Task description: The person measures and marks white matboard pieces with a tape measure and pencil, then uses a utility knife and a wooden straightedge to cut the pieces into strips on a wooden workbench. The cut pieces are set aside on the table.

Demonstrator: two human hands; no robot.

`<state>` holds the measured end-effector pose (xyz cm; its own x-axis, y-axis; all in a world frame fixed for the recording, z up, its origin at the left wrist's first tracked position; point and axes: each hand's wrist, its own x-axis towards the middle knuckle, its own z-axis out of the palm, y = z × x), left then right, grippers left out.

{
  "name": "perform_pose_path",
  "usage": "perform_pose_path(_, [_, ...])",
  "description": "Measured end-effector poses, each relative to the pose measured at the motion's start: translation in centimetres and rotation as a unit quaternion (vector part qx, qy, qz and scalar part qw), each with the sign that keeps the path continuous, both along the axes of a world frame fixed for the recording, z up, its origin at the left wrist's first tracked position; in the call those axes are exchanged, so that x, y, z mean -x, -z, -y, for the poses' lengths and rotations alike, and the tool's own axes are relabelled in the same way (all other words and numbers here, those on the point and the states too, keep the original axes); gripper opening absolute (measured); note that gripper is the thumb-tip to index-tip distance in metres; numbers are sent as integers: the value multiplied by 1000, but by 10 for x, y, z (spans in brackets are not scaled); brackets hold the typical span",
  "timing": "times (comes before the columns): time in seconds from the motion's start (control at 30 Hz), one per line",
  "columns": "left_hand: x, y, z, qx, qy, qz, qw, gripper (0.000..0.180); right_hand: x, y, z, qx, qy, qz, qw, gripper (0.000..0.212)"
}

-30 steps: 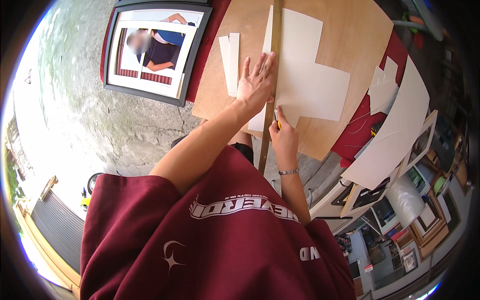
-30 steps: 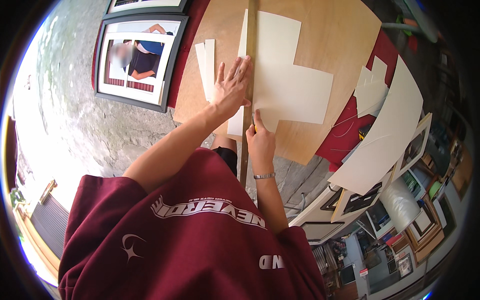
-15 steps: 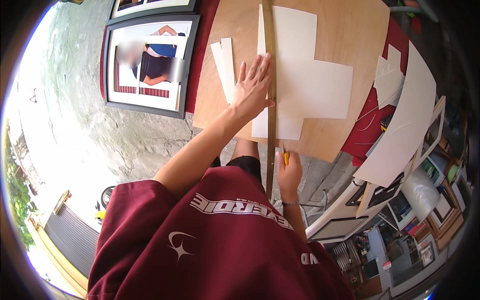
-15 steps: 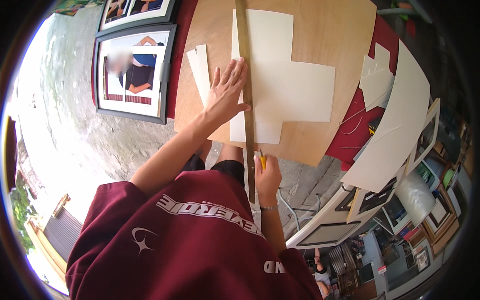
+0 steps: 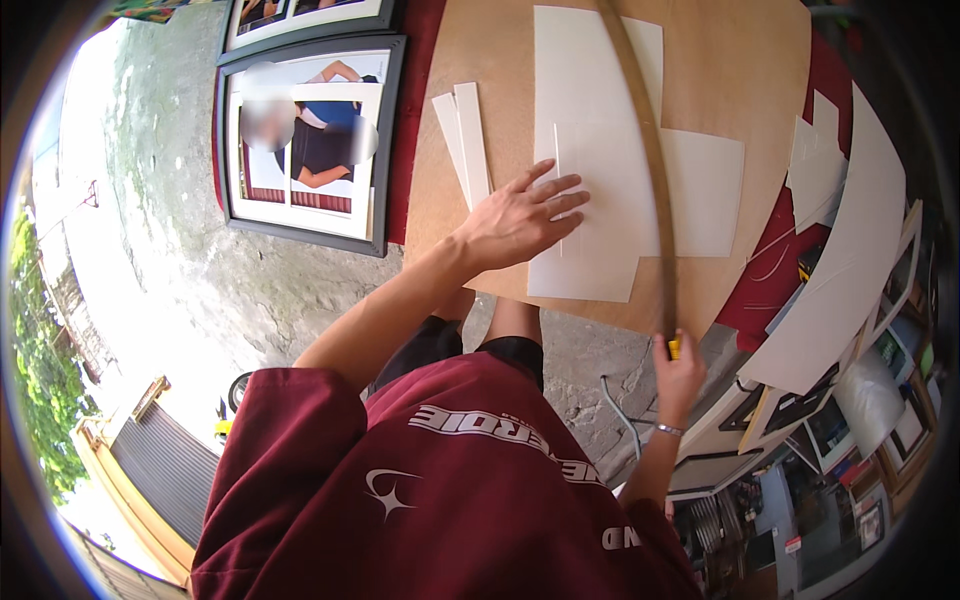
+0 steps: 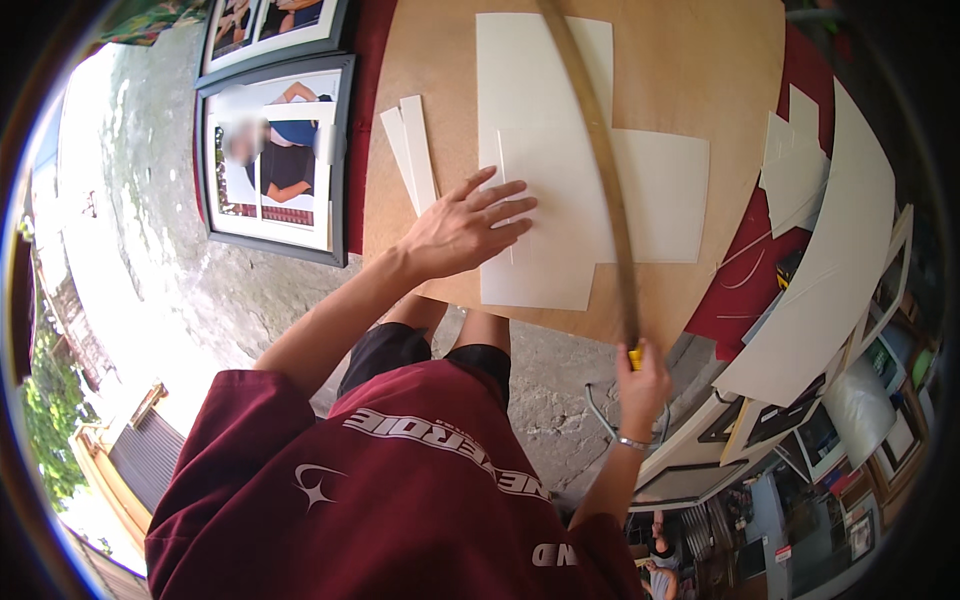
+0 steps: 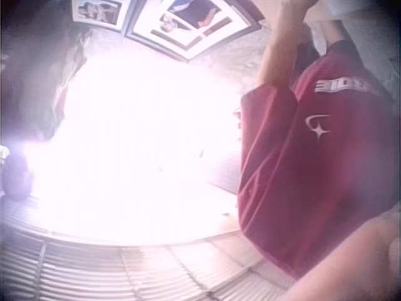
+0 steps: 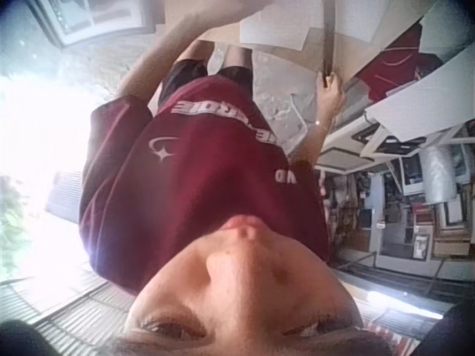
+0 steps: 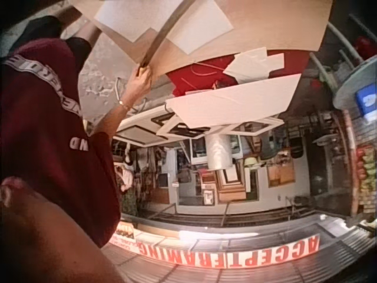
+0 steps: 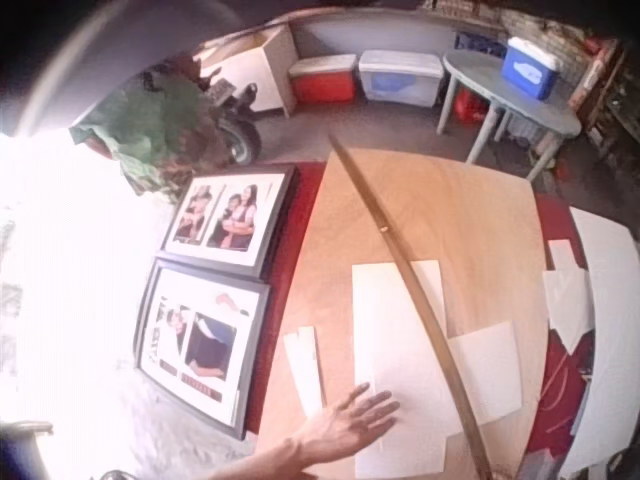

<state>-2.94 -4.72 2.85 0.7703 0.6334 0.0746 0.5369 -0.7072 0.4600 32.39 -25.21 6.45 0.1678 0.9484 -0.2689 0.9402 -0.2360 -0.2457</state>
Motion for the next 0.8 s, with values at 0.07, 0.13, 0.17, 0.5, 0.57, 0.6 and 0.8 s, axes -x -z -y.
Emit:
perform_pose_path(0.07, [4,2,-8,-13,42,-6,999,32,-26,-4,-16,4,1,28,1000,37])
perform_pose_path(0.13, [9,6,-19,-58,92,-21,994,32,-33,-9,-25,-4,23,62,998,35])
perform_pose_path(0.17, [10,9,-22,-64,111,-11,992,33,-31,-9,-26,-41,37,62,997,34])
perform_pose_path(0.5, [2,5,-55,30,-156,-47,986,61,157,-10,-76,-25,2,-202,979,54])
perform_pose_path(0.57, [3,6,-56,29,-135,-48,989,60,190,-3,-79,-2,30,-177,984,62])
perform_pose_path(0.6, [4,6,-56,33,-132,-41,990,59,199,1,-80,10,45,-164,985,66])
perform_pose_path(0.8, [12,8,-59,52,-117,1,992,52,213,11,-77,3,56,-147,988,64])
